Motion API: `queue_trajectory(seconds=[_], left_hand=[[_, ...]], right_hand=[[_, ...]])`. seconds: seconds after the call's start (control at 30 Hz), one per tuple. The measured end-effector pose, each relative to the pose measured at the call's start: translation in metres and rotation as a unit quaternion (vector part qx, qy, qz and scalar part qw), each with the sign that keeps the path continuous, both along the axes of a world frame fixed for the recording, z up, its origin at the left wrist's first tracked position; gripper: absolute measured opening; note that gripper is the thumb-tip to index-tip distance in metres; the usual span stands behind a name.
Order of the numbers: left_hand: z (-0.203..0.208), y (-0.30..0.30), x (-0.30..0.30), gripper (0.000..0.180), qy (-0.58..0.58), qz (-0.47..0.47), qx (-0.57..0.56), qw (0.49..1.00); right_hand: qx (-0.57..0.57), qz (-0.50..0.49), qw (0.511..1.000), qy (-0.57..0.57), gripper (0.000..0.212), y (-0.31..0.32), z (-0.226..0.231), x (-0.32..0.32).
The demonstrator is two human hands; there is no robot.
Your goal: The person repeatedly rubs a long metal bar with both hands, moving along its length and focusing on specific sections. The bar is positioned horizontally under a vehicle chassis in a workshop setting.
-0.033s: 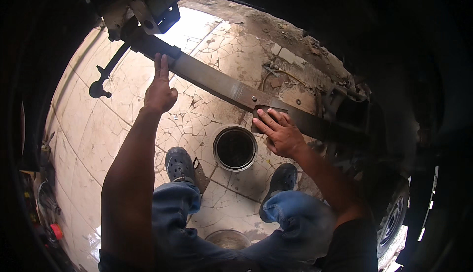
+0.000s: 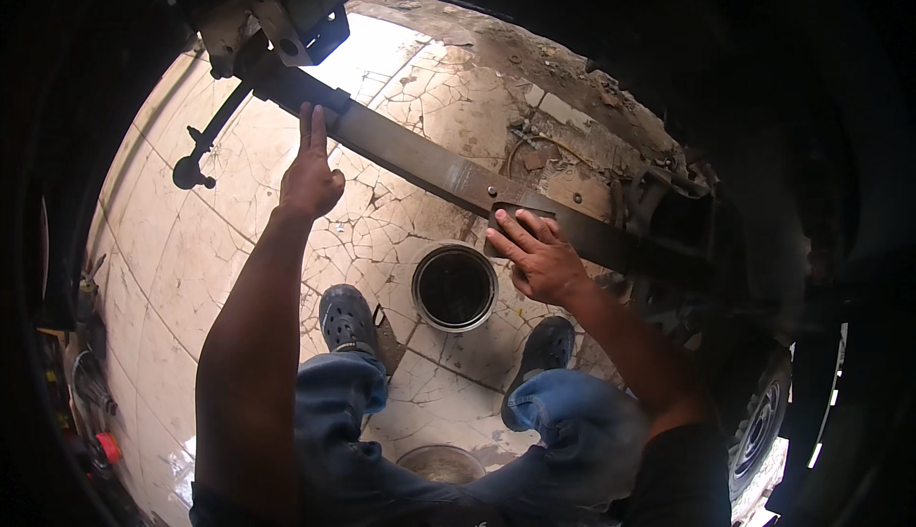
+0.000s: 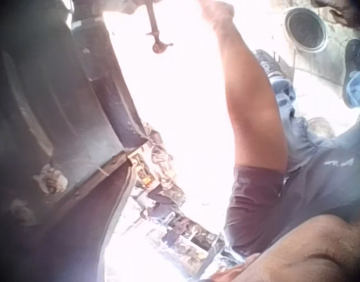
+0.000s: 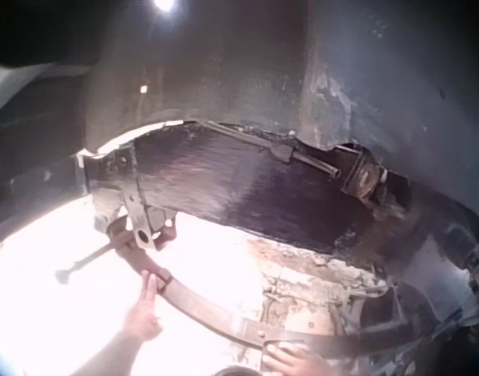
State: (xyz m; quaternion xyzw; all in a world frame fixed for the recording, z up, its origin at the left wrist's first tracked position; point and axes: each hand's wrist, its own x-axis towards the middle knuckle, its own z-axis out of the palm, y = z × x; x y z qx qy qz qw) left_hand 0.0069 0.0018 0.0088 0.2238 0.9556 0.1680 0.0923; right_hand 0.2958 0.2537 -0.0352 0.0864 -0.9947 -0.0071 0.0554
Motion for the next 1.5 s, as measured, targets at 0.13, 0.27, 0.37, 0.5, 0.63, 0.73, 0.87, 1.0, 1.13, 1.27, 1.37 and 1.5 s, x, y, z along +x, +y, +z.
queue_trajectory(seconds=[0.13, 0.27, 0.37, 0.5, 0.63, 0.73, 0.87, 1.0, 1.13, 1.27, 1.37, 1.5], left_hand=[[-0.001, 0.004, 0.000, 0.102, 0.003, 0.007, 0.008, 1.000], [-0.001, 0.006, 0.001, 0.102, 0.007, -0.007, 0.012, 1.000], [0.000, -0.004, -0.006, 0.102, 0.014, -0.003, 0.017, 1.000], [-0.001, 0.001, -0.003, 0.102, 0.014, 0.006, 0.000, 1.000], [-0.003, 0.010, -0.003, 0.102, 0.013, 0.009, 0.025, 1.000], [-0.001, 0.007, -0.003, 0.101, 0.014, 0.005, 0.023, 1.000], [0.000, -0.004, -0.007, 0.102, 0.011, -0.001, 0.022, 1.000], [0.006, 0.005, -0.006, 0.102, 0.003, -0.010, -0.013, 1.000], [0.003, 0.010, -0.003, 0.102, -0.003, 0.009, 0.027, 1.000], [-0.005, 0.006, -0.004, 0.101, 0.021, -0.005, 0.040, 0.999], [-0.005, -0.007, -0.011, 0.101, 0.024, -0.016, 0.029, 0.999], [0.009, 0.000, -0.006, 0.101, -0.013, -0.005, 0.004, 1.000]], right_hand=[[-0.019, 0.003, 1.000, -0.024, 0.073, -0.024, 0.004, -0.034], [-0.019, -0.018, 0.999, -0.027, 0.074, -0.029, 0.001, -0.043], [-0.021, -0.016, 0.999, -0.036, 0.079, -0.009, 0.007, -0.028], [-0.015, -0.031, 0.999, -0.029, 0.083, 0.000, -0.001, -0.015], [0.003, -0.043, 0.999, -0.017, 0.082, -0.026, -0.001, -0.050], [0.003, -0.051, 0.999, -0.018, 0.079, -0.040, 0.001, -0.058], [-0.018, -0.014, 1.000, -0.019, 0.082, -0.011, 0.007, -0.031], [-0.016, -0.018, 1.000, -0.009, 0.079, 0.001, 0.004, -0.015], [0.002, -0.019, 1.000, 0.014, 0.076, -0.023, 0.001, -0.048], [0.033, -0.010, 0.999, 0.001, 0.075, -0.023, 0.000, -0.048], [0.031, -0.016, 0.999, -0.033, 0.078, -0.002, 0.009, -0.020], [0.042, -0.086, 0.995, -0.023, 0.082, 0.020, 0.007, -0.008]])
